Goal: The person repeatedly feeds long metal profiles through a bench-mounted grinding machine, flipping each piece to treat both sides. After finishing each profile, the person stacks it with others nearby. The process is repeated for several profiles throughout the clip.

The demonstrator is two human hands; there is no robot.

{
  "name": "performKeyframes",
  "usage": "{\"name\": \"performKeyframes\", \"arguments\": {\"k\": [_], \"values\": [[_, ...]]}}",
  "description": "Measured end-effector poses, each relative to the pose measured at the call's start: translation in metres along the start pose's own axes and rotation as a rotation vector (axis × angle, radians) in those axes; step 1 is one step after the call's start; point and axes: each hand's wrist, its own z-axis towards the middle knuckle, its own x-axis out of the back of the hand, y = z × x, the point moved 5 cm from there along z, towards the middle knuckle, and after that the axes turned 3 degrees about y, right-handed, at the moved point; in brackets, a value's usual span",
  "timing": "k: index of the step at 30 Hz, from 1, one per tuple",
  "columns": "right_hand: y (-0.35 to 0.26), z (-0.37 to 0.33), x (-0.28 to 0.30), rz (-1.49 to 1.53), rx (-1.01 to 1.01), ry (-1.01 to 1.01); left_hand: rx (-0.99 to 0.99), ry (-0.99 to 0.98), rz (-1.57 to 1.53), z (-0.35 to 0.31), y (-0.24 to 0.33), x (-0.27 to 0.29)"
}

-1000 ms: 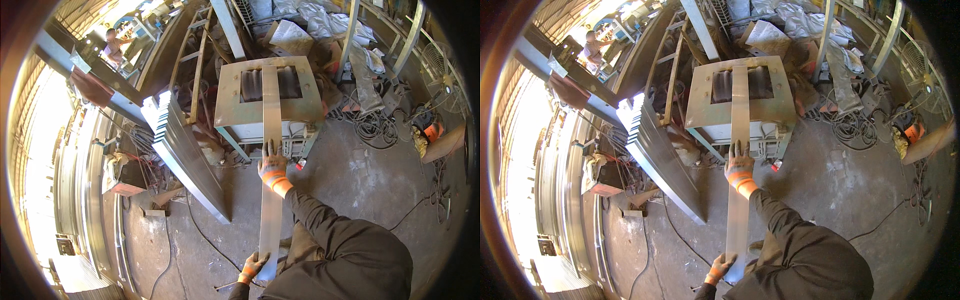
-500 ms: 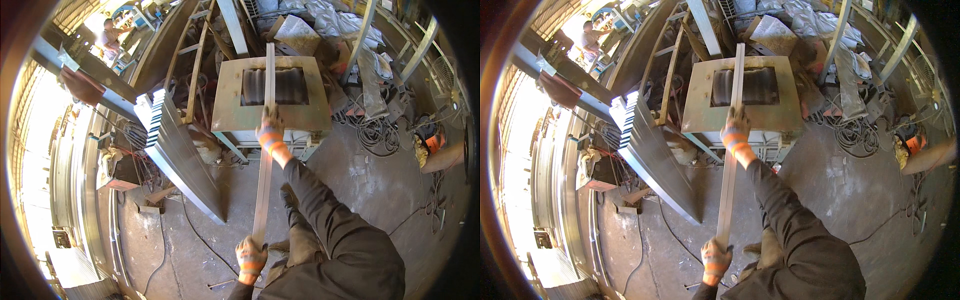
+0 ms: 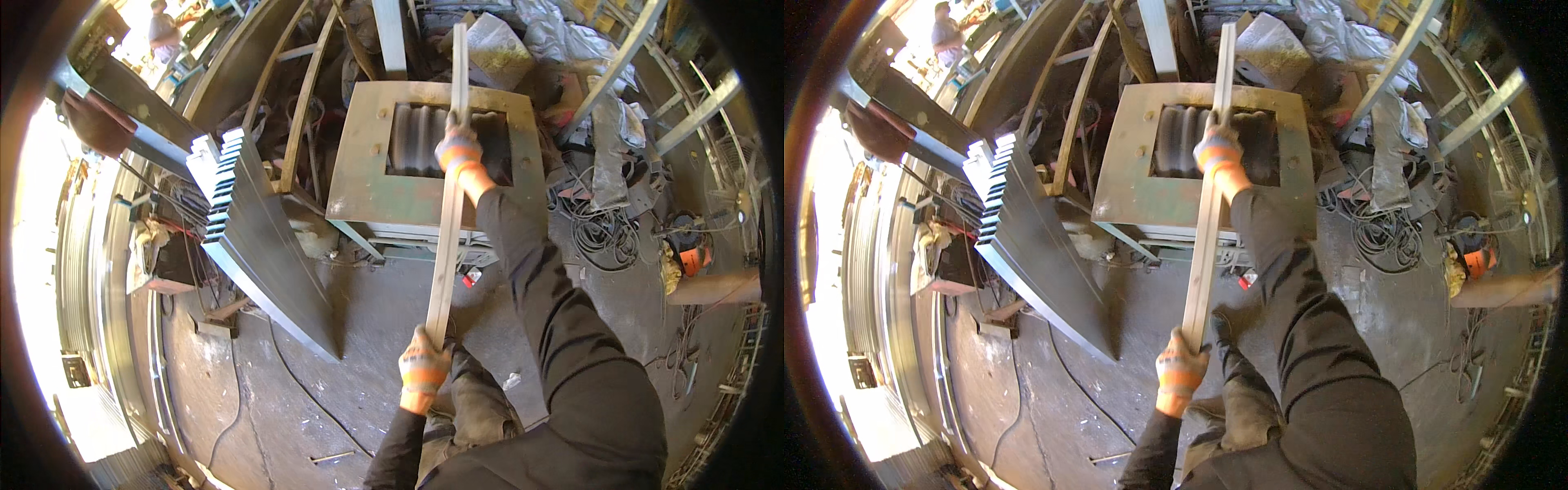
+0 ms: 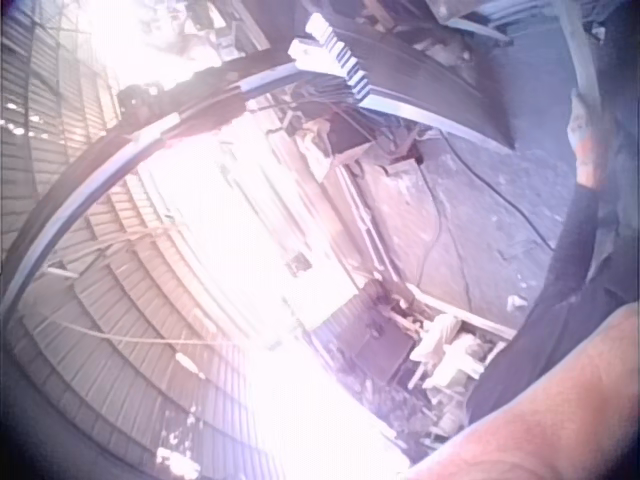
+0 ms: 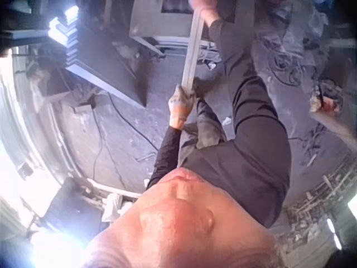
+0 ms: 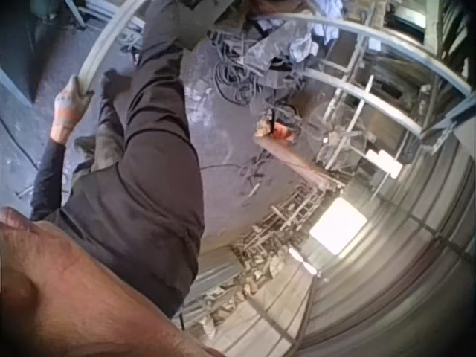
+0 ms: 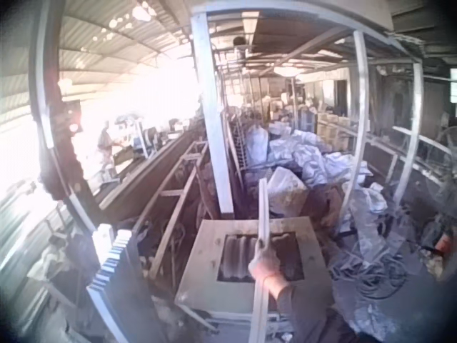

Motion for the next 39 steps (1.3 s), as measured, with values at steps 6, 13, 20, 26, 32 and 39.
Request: {"name": "performKeyframes", "arguments": {"k": [6,13,20,26,32,39], "values": [[-0.02,-0.199,0.027,0.091,0.026,-0.038,0.018,-0.044,0.094,-0.168,-0.075,0.054],[-0.038,-0.443,0.04,0.24,0.084,0.013,0.058,-0.12,0.188,-0.379,-0.191,0.106],[-0.013,-0.556,0.037,0.801,0.027,0.17,0.199,-0.164,-0.174,-0.468,-0.255,0.185],[0.008,-0.431,0.022,0.951,0.069,0.239,0.103,-0.274,0.171,-0.342,-0.182,0.186],[-0.02,-0.169,0.005,-0.106,0.282,0.271,0.046,-0.086,0.356,-0.138,-0.013,0.125],[0.011,0.027,-0.001,-0.272,0.158,0.161,0.025,-0.058,0.304,0.04,0.056,0.043]]}}
